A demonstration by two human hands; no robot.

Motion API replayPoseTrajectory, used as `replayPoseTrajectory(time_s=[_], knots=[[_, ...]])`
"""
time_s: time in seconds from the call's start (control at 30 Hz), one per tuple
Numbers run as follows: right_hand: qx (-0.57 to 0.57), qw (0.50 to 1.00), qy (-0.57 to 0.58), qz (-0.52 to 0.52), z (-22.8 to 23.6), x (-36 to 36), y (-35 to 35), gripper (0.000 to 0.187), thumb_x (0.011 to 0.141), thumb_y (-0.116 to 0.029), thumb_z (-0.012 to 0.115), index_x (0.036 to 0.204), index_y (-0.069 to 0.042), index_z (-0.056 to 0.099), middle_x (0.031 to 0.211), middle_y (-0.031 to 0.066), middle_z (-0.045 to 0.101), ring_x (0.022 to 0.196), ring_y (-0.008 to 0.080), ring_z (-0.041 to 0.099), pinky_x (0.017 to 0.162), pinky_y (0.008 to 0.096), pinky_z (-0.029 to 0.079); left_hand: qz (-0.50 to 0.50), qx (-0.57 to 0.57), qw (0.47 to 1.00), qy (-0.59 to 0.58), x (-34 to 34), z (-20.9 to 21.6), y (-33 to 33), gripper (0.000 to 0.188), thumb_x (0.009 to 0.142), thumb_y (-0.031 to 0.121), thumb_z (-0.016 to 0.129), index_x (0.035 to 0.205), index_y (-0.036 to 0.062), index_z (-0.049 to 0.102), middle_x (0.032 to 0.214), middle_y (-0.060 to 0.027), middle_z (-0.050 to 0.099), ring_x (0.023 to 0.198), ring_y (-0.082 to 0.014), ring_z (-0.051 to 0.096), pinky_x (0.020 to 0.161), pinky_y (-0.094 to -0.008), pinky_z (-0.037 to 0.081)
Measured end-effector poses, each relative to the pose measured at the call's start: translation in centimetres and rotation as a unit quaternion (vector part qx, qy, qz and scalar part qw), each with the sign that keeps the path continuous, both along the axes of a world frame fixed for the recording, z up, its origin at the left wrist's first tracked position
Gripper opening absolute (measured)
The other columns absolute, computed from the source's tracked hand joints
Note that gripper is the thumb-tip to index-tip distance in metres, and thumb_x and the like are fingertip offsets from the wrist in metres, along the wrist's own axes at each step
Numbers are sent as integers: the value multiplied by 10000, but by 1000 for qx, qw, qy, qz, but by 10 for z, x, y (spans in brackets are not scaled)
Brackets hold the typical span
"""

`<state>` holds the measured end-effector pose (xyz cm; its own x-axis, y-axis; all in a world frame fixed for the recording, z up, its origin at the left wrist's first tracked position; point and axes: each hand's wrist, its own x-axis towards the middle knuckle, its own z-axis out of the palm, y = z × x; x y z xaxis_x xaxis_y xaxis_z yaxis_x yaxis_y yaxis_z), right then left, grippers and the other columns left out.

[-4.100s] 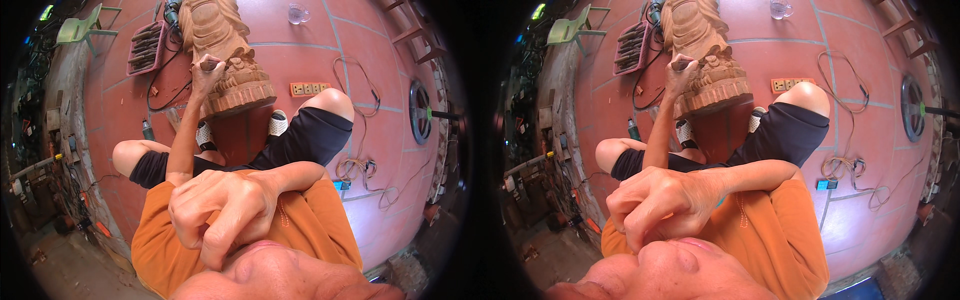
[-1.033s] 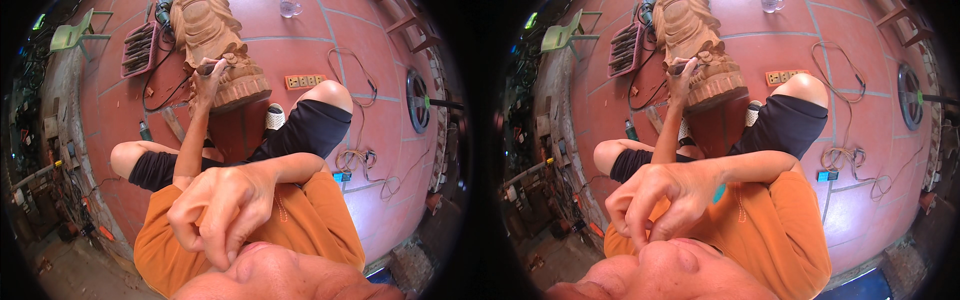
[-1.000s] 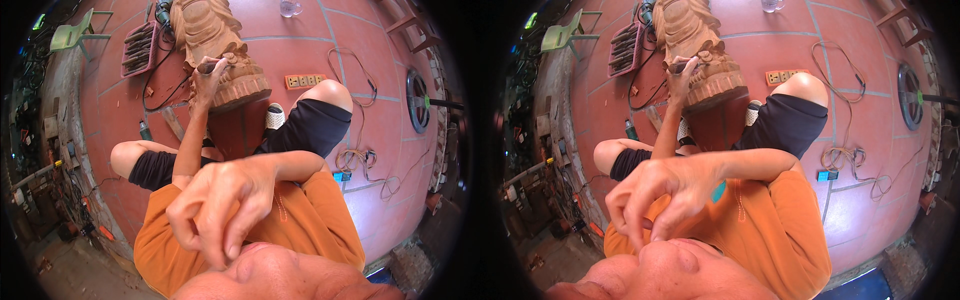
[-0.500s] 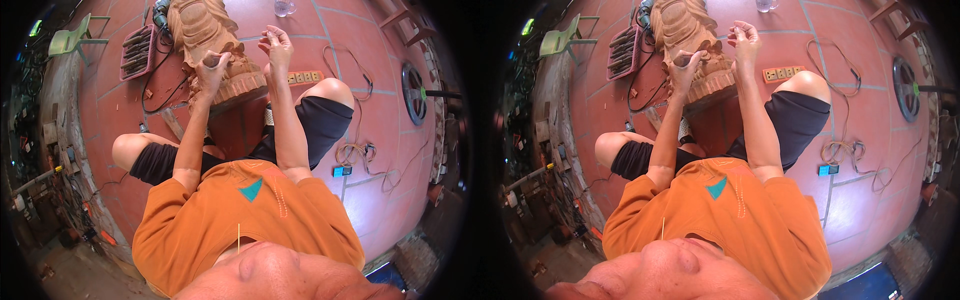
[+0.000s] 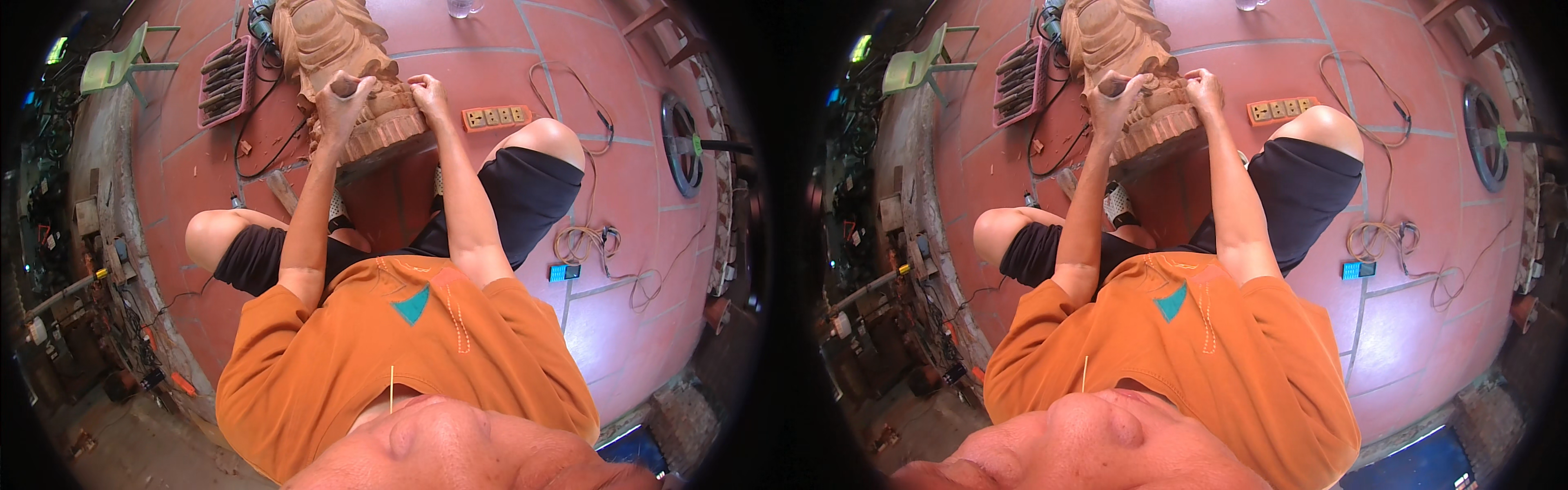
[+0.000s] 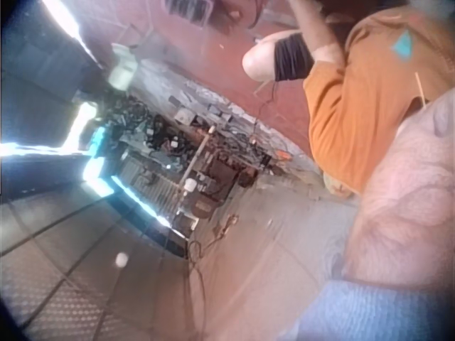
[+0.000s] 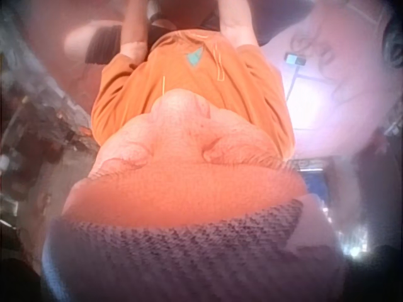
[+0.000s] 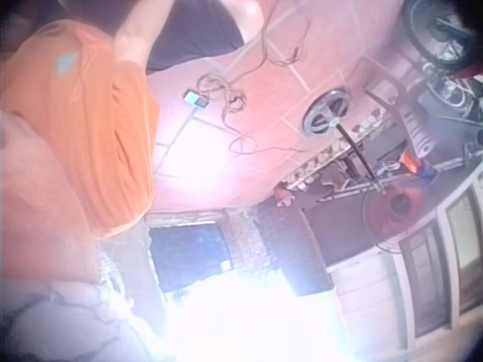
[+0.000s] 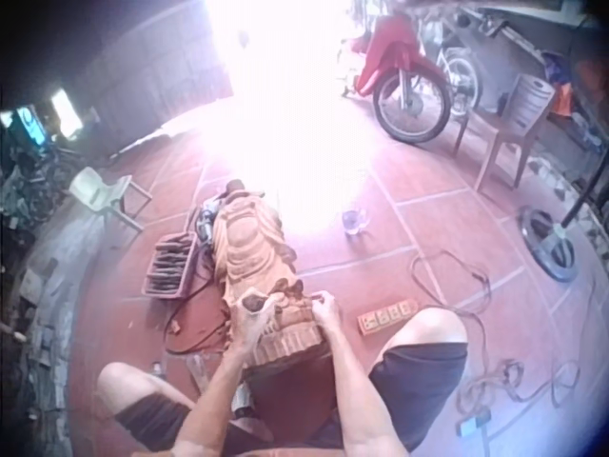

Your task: The person carves a wooden sculpture using a hand chisel and a rotary tool. They refine the base and details of the sculpture, occasionally pausing to touch their face.

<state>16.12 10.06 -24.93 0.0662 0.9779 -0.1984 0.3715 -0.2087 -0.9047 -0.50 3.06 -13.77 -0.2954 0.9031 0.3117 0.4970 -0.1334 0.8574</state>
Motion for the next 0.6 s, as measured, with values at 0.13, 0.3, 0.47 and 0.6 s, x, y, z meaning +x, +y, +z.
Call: replayPoseTrajectory(time_s=[0.13,0.3,0.47,0.6], knots=[[2,999,43,0,-19,4,2,261,801,-139,587,993,-137,765,984,123,742,966,276,695,865,385,523,-32,-78,996,-3,-1,10,7,204,851,155,779,769,8,664,670,-27,674,559,-47,599,520,-217,477],[4,996,87,5,-22,2,1,240,863,-8,572,1048,-8,725,1010,122,720,930,187,656,811,314,516,-1,-40,996,-76,4,22,9,201,864,142,764,772,6,647,676,-23,668,569,-72,635,521,-218,496],[-25,996,82,-7,-6,0,-4,232,860,-25,579,1038,-8,728,1000,122,723,933,181,658,813,306,514,3,-16,999,-48,-3,-14,-1,190,874,126,751,774,8,641,707,-45,683,602,-86,657,540,-222,512],[-9,998,67,5,-7,5,-2,240,853,-38,583,1036,-25,737,998,117,729,936,180,666,822,306,512,-6,-14,986,-168,4,-4,-12,155,877,97,737,799,-2,647,733,-57,690,611,-88,654,542,-226,518]])
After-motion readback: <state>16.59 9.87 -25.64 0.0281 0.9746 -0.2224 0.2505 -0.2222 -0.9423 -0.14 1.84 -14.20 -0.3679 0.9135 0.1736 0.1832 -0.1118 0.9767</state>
